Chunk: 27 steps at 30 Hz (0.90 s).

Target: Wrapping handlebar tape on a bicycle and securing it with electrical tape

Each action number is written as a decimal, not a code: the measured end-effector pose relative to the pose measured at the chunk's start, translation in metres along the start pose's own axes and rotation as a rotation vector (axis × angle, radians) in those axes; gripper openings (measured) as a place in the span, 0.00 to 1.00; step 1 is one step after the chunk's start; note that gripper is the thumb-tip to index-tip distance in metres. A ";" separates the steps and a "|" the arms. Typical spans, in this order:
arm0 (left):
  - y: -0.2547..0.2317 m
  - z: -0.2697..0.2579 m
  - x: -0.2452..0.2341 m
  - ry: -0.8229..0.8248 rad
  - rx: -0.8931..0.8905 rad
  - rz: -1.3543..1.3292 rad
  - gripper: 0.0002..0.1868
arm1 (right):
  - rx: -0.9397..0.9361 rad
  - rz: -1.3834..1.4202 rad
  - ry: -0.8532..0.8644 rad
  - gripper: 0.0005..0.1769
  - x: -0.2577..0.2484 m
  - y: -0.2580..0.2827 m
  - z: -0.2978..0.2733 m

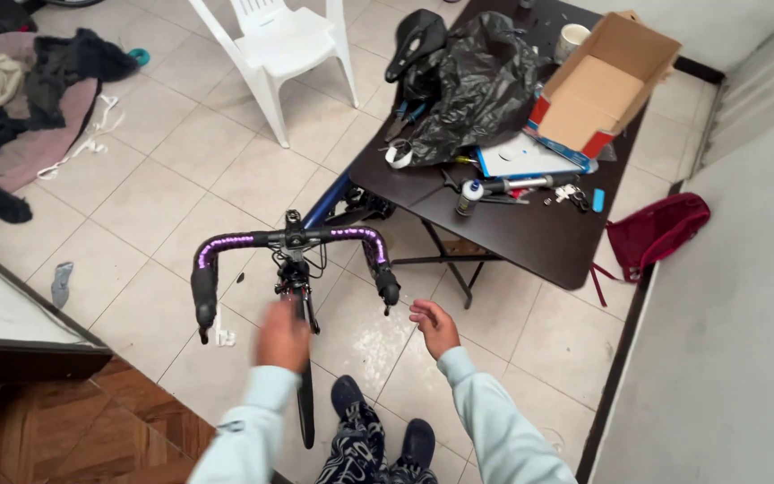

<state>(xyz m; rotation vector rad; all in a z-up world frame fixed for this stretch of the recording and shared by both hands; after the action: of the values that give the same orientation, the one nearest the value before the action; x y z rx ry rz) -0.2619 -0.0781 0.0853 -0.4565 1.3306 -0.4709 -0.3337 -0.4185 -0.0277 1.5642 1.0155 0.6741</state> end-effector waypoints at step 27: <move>-0.061 0.027 0.207 0.316 -0.048 -0.736 0.42 | 0.068 0.256 0.213 0.56 0.057 -0.041 0.076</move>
<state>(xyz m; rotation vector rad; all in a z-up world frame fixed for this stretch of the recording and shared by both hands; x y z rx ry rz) -0.2032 -0.2446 -0.0420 -0.9478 1.4532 -1.1576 -0.2531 -0.4032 -0.0912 1.7265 1.0101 1.0095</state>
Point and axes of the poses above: each hand's wrist, its own z-axis towards the middle knuckle, its own x-axis out of the palm, y = z × x, the point moved 6 cm from there along z, towards the middle knuckle, and after that the axes turned 13 degrees about -y, right-handed, at the moved point
